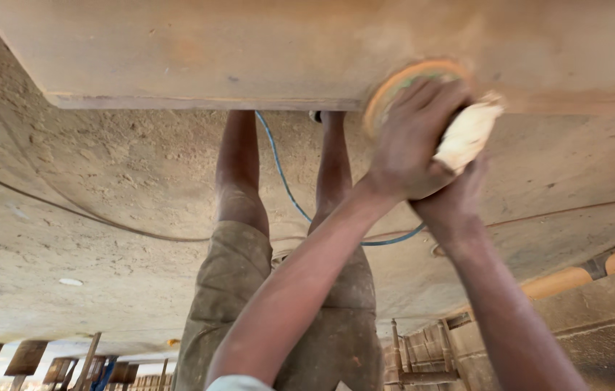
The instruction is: The person sands a large wooden panel using a pneumatic orbital sander, moving the tool across the flat surface and edges while steadying the panel with the other hand. They occasionally reposition the panel and run a hand over the surface to feel the sanded areas, continuing to sand different sections.
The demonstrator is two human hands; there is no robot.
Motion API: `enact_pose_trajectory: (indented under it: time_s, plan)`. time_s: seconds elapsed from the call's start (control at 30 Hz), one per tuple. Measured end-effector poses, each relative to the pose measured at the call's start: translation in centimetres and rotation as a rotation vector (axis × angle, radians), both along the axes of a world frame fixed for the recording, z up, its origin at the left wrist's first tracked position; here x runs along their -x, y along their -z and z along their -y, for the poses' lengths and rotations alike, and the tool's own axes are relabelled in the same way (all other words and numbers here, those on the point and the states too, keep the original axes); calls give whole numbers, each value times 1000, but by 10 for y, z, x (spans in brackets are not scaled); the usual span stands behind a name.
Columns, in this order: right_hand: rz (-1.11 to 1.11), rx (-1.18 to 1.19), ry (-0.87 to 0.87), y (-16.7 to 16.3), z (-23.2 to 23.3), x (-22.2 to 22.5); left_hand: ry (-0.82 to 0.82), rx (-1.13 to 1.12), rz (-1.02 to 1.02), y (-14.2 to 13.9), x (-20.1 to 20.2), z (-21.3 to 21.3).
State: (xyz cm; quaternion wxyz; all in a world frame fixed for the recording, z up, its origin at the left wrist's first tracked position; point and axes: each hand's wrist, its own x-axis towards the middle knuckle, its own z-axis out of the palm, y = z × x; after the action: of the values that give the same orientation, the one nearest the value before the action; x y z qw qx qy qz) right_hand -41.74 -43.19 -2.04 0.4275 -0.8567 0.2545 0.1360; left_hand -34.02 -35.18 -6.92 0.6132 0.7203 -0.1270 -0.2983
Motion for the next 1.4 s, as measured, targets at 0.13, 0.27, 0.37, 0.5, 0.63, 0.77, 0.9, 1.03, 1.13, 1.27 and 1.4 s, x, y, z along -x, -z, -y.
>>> enact_pose_trajectory:
  time_s: [0.13,0.27,0.37,0.5,0.63,0.77,0.9,1.03,1.13,1.27,1.4]
  plan:
    - [44,50,33,3,29,-14,90,-37,7,4,-17,36]
    - [-8,-113,81,18,6,-35,26,84,75,10,-40,11]
    - [-148,146,-218,29,-31,-68,-153,3,-80,4,-52,-49]
    - [3,64,-233,22,-92,-128,-290,-10,47,-1,-90,-126]
    - [-9,45,-435,8,-113,-164,-325,-186,191,-18,-104,-153]
    - [91,312,-507,6,-117,-156,-316,-168,152,-32,-105,-137]
    - [124,-158,-178,29,-106,-127,-118,-217,251,-33,-104,-109]
    - [111,-138,-240,33,-79,-107,-191,-81,190,-28,-90,-71]
    - [79,-144,-192,30,-44,-101,-181,-100,161,-27,-83,-39]
    - [17,-70,-192,27,9,-91,-95,-26,119,-27,-70,9]
    - [-66,-96,-221,18,63,-63,-16,3,107,-28,-51,62]
